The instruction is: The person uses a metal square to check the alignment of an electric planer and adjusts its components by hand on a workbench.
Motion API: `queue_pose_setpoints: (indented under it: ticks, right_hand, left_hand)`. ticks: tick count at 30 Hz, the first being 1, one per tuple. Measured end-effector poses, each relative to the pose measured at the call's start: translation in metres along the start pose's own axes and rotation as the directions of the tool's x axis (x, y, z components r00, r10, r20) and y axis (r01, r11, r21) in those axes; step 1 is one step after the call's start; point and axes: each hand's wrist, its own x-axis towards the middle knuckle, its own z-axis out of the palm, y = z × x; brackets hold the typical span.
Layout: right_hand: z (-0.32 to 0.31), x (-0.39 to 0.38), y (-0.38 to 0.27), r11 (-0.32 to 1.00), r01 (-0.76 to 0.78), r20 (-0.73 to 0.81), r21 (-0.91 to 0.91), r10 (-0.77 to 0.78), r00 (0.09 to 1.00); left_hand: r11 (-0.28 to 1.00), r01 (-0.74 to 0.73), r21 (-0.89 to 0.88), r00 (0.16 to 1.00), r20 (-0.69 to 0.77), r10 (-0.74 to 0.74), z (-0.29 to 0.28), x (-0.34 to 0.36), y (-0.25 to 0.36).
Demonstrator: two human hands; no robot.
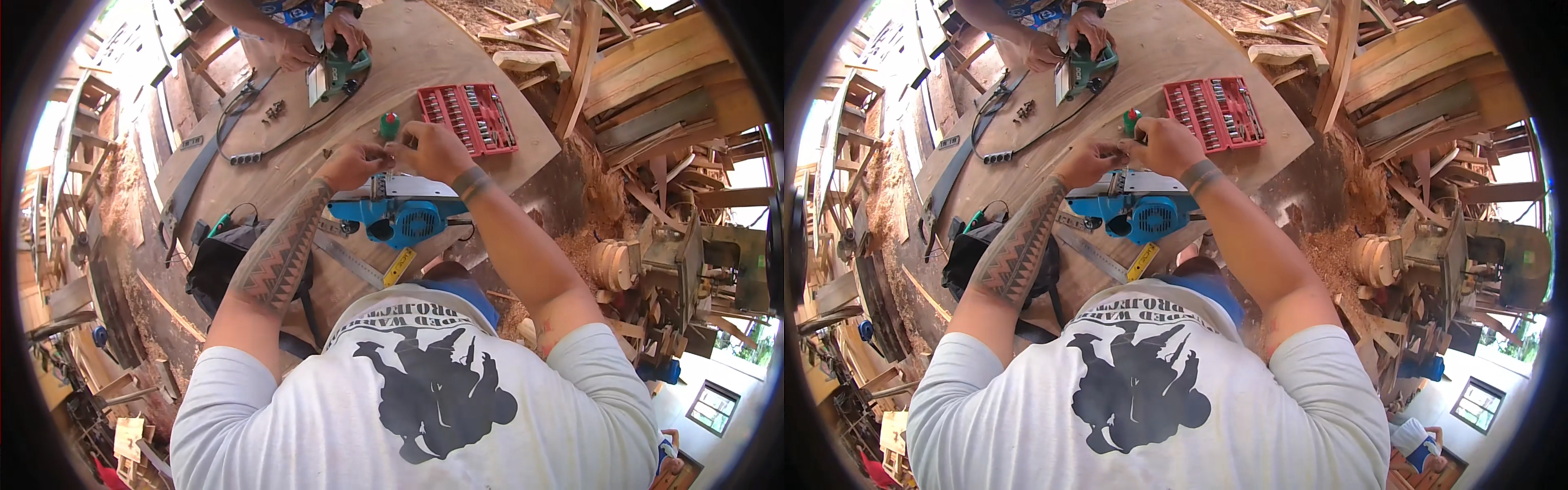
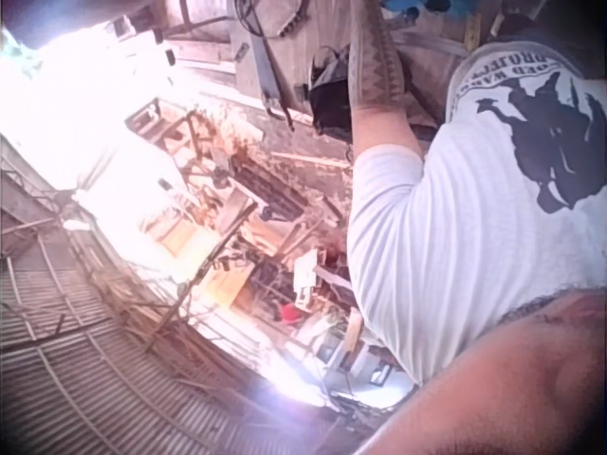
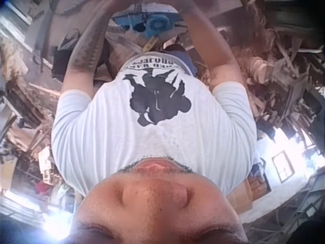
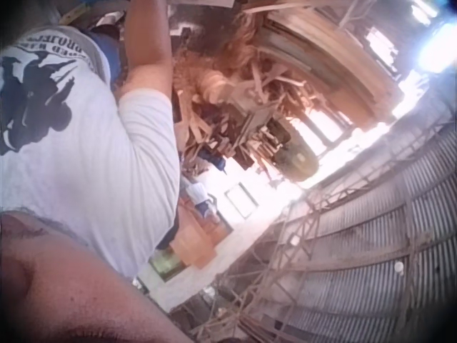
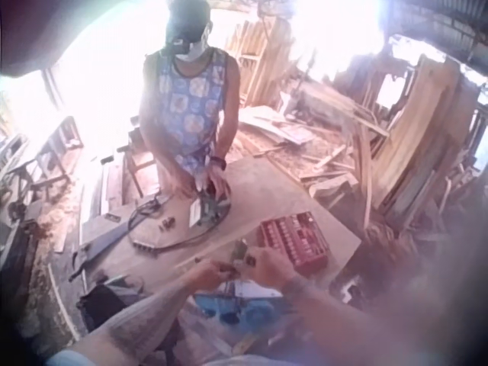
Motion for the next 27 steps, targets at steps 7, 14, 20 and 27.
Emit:
queue_pose_setpoints:
  ticks: [7,14,20,27]
  right_hand:
    - [0.013,-0.002,0.028,0.993,-0.115,0.126,0.031,0.110,0.986]
    - [0.048,0.032,0.063,0.997,0.039,0.303,0.067,-0.058,0.951]
    - [0.057,0.040,0.063,0.999,0.033,0.381,0.032,-0.043,0.923]
    - [0.059,0.049,0.065,0.998,0.067,0.441,0.021,-0.069,0.895]
  left_hand:
    - [0.791,-0.144,0.594,0.978,0.209,0.021,0.014,-0.051,0.043]
    - [0.749,-0.223,0.624,0.975,0.141,0.174,0.020,-0.064,0.024]
    - [0.784,-0.216,0.582,0.974,0.076,0.212,0.025,-0.068,0.017]
    - [0.793,-0.230,0.565,0.970,0.063,0.236,0.022,-0.068,0.015]
